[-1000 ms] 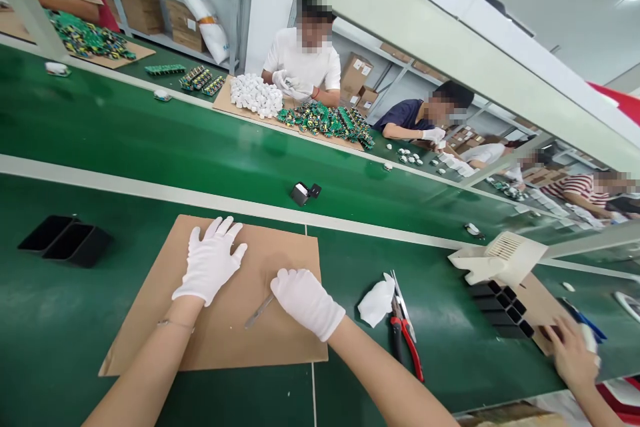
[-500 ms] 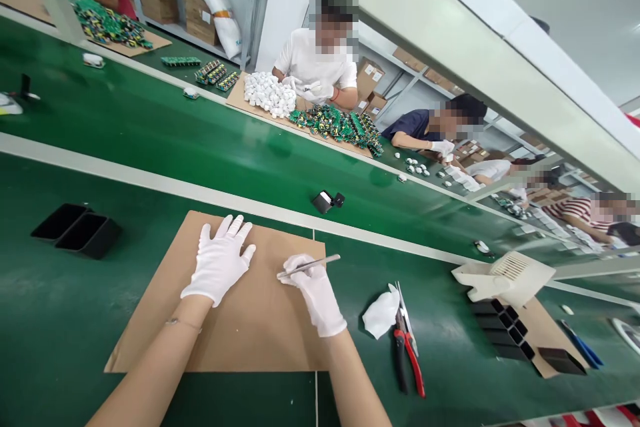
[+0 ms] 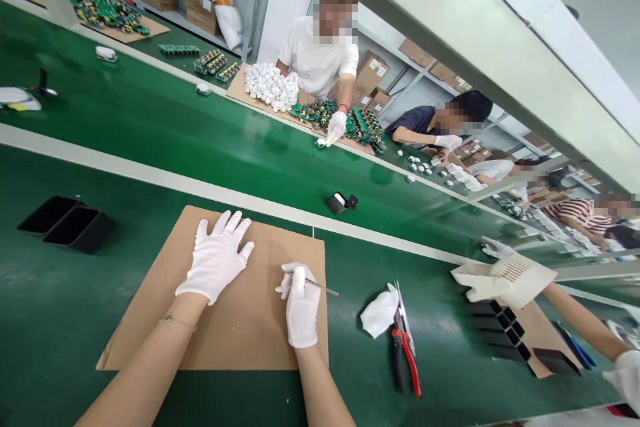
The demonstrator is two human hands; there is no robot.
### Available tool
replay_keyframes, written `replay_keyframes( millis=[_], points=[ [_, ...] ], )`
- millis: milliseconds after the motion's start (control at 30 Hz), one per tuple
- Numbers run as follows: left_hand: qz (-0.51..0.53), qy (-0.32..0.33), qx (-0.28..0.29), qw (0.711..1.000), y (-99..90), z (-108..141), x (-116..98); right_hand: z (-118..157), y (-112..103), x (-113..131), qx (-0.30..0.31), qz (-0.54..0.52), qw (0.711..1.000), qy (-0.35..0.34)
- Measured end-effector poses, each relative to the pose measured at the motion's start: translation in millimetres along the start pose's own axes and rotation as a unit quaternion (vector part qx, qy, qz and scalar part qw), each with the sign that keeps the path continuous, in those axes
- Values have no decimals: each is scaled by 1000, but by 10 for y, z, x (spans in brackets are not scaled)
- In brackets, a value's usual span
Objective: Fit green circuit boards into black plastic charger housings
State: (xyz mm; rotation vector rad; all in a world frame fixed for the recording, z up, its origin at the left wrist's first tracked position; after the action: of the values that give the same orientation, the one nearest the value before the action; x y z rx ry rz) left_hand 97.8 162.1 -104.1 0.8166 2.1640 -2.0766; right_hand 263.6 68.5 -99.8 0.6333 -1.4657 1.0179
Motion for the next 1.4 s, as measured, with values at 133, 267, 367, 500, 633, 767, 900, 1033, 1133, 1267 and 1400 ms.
replay_keyframes(
  millis=[133, 267, 367, 500, 633, 767, 900, 1033, 1133, 1267, 1400],
  points=[
    [-4, 2, 0, 1000, -11, 4, -5, 18, 16, -20, -5, 4, 1000, 11],
    [-7, 1, 2, 1000, -18, -1, -3, 32, 21, -17, -12, 33, 999, 7],
    [-9, 0, 10, 1000, -16, -5, -4, 26, 24, -37, -10, 57, 998, 12],
    [-10, 0, 13, 1000, -17, -7, -6, 18, 34, -44, 3, 84, 996, 25],
    [-13, 1, 15, 1000, -12, -8, -4, 27, 59, 6, 17, 98, 994, 37],
    [-17, 4, 19, 1000, -29, 0, -11, 23, 89, 63, 27, 100, 994, 39],
    [-24, 2, 19, 1000, -70, 4, -19, 26, 89, 62, 27, 86, 996, 23],
    [-23, 1, 26, 999, -85, -4, -28, 44, 77, 21, 20, 82, 996, 5],
    [-22, 3, 25, 999, -77, -4, -30, 43, 93, 7, 25, 102, 994, -1],
    [-22, 4, 21, 1000, -59, -1, -20, 38, 109, 30, 25, 125, 992, -13],
    [-22, -2, 23, 999, -66, -1, -13, 55, 93, 56, 16, 129, 991, -21]
  ],
)
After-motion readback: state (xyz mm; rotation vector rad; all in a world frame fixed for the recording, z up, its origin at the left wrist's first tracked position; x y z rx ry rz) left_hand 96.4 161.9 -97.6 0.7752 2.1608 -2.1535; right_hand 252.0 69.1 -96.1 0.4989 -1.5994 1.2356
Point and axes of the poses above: each hand's wrist, its own z-axis away from the middle knuckle, its own y-axis out of the palm, x = y × z, the point moved 5 cm from there along -z, towards the middle knuckle, and after that the axes turned 6 degrees about y, right-handed, at the moved point
